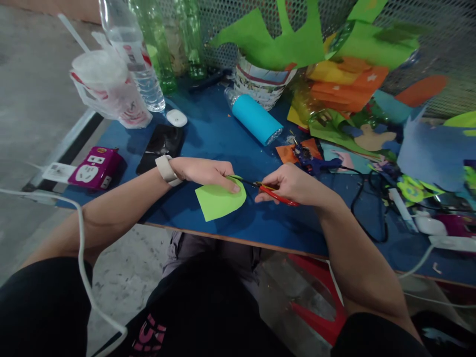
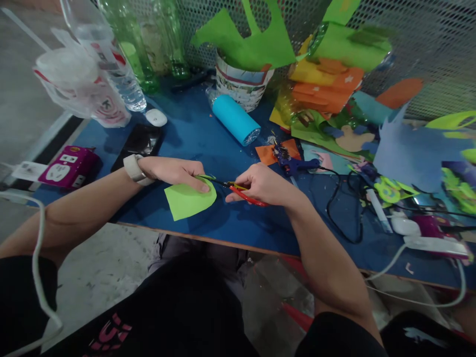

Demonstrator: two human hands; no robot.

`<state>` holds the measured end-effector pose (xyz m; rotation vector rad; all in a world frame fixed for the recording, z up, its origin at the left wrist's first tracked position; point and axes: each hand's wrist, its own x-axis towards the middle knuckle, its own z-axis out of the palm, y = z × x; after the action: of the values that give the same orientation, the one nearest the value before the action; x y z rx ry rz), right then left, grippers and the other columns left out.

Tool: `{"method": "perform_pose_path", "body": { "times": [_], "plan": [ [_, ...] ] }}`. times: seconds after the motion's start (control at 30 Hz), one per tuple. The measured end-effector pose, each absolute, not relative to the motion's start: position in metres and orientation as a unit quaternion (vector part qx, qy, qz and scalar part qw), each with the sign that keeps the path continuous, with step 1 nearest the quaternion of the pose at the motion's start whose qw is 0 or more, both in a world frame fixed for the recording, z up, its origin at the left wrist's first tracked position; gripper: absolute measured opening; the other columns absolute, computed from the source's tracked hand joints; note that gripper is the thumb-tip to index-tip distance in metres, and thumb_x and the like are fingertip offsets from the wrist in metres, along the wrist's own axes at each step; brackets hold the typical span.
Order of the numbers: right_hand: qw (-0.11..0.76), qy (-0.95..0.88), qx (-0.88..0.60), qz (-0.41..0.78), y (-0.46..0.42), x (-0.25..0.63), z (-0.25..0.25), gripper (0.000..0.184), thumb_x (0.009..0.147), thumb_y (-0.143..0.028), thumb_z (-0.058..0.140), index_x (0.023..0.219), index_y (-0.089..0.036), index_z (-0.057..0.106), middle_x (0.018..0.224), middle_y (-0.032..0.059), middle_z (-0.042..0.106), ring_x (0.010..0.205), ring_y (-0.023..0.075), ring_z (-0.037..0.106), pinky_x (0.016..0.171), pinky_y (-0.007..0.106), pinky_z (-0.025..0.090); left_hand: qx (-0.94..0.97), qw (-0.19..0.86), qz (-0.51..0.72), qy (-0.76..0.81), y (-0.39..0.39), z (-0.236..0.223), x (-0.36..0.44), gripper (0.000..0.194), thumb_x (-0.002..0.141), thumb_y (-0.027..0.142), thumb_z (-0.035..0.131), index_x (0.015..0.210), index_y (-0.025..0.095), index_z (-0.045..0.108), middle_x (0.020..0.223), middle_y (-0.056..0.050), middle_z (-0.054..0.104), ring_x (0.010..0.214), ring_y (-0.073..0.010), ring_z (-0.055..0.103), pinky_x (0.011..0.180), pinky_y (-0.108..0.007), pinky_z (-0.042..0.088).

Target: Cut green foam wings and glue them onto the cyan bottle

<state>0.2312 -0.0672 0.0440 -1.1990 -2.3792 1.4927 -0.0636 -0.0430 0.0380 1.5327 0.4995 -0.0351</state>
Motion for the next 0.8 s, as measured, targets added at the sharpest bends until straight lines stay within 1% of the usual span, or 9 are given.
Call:
{"method": "perform_pose_path", "body": {
  "times": [0.17,0.23,0.3,0.37,0.47,0.53,0.6,0.7,0.8],
  "plan": [
    [0.060,-0.775,-0.402,0.484,-0.068,0.233,0.042,0.081,0.083,-0.090,0.095,0.058,-0.022,0.059,0.056,-0.0030,0.044,0.056,0.0114,0.036,0.052,0.032,0.026,0.700,0.679,-0.012,0.222,-0.043,0.040,-0.064,0.061,0.096,0.067,0.092,0.064,0.019,0.075,0.059,-0.005,0.064,0.049,-0.0142,0.055,0.043,-0.025,0.045],
    [0.070,-0.770,-0.416,0.479,-0.070,0.235,0.044,0.079,0.080,-0.086,0.099,0.059,-0.022,0.060,0.057,-0.0040,0.041,0.056,0.0112,0.034,0.052,0.032,0.025,0.708,0.670,-0.008,0.224,-0.042,0.040,-0.064,0.065,0.096,0.069,0.092,0.060,0.019,0.070,0.057,-0.004,0.061,0.048,-0.0137,0.052,0.042,-0.025,0.043],
    [0.079,-0.763,-0.424,0.481,-0.070,0.238,0.047,0.074,0.079,-0.082,0.103,0.062,-0.021,0.064,0.057,-0.0040,0.043,0.056,0.0115,0.036,0.052,0.032,0.027,0.724,0.656,-0.002,0.215,-0.040,0.039,-0.065,0.071,0.095,0.068,0.093,0.054,0.020,0.061,0.052,-0.001,0.051,0.045,-0.0111,0.044,0.040,-0.025,0.038],
    [0.096,-0.755,-0.432,0.484,-0.070,0.239,0.048,0.068,0.077,-0.078,0.107,0.067,-0.021,0.070,0.058,-0.0027,0.051,0.056,0.0126,0.041,0.053,0.032,0.033,0.732,0.648,0.011,0.210,-0.039,0.037,-0.066,0.071,0.098,0.065,0.091,0.054,0.020,0.060,0.052,0.000,0.049,0.045,-0.0102,0.043,0.041,-0.024,0.037],
    [0.174,-0.731,-0.456,0.478,-0.068,0.236,0.043,0.064,0.076,-0.077,0.107,0.075,-0.020,0.077,0.063,0.0009,0.064,0.057,0.0151,0.052,0.053,0.032,0.041,0.727,0.636,0.066,0.250,-0.039,0.033,-0.066,0.063,0.103,0.063,0.085,0.062,0.019,0.068,0.056,-0.002,0.057,0.047,-0.0109,0.049,0.044,-0.023,0.042],
    [0.261,-0.700,-0.463,0.477,-0.067,0.229,0.035,0.066,0.078,-0.082,0.104,0.080,-0.021,0.080,0.069,0.0042,0.072,0.057,0.0171,0.060,0.055,0.033,0.048,0.724,0.620,0.115,0.279,-0.040,0.032,-0.066,0.060,0.105,0.061,0.085,0.065,0.018,0.071,0.058,-0.002,0.060,0.049,-0.0105,0.052,0.046,-0.022,0.043],
    [0.343,-0.667,-0.456,0.479,-0.067,0.220,0.027,0.068,0.077,-0.086,0.102,0.083,-0.022,0.080,0.076,0.0065,0.078,0.062,0.0197,0.068,0.059,0.035,0.056,0.712,0.616,0.165,0.294,-0.043,0.030,-0.063,0.058,0.106,0.061,0.084,0.070,0.017,0.074,0.062,-0.003,0.064,0.053,-0.0109,0.056,0.048,-0.022,0.044],
    [0.420,-0.632,-0.444,0.476,-0.070,0.206,0.018,0.068,0.069,-0.085,0.106,0.082,-0.025,0.077,0.079,0.0051,0.077,0.068,0.0208,0.070,0.066,0.037,0.063,0.681,0.619,0.236,0.311,-0.049,0.027,-0.057,0.054,0.107,0.063,0.082,0.081,0.016,0.079,0.069,-0.004,0.070,0.058,-0.0113,0.060,0.050,-0.023,0.045],
    [0.448,-0.607,-0.452,0.477,-0.076,0.195,0.015,0.064,0.067,-0.079,0.110,0.079,-0.025,0.075,0.078,0.0022,0.073,0.071,0.0193,0.065,0.068,0.037,0.061,0.687,0.604,0.270,0.301,-0.053,0.024,-0.051,0.060,0.108,0.069,0.081,0.081,0.016,0.076,0.068,-0.001,0.065,0.058,-0.0097,0.055,0.051,-0.024,0.041]
  ]
}}
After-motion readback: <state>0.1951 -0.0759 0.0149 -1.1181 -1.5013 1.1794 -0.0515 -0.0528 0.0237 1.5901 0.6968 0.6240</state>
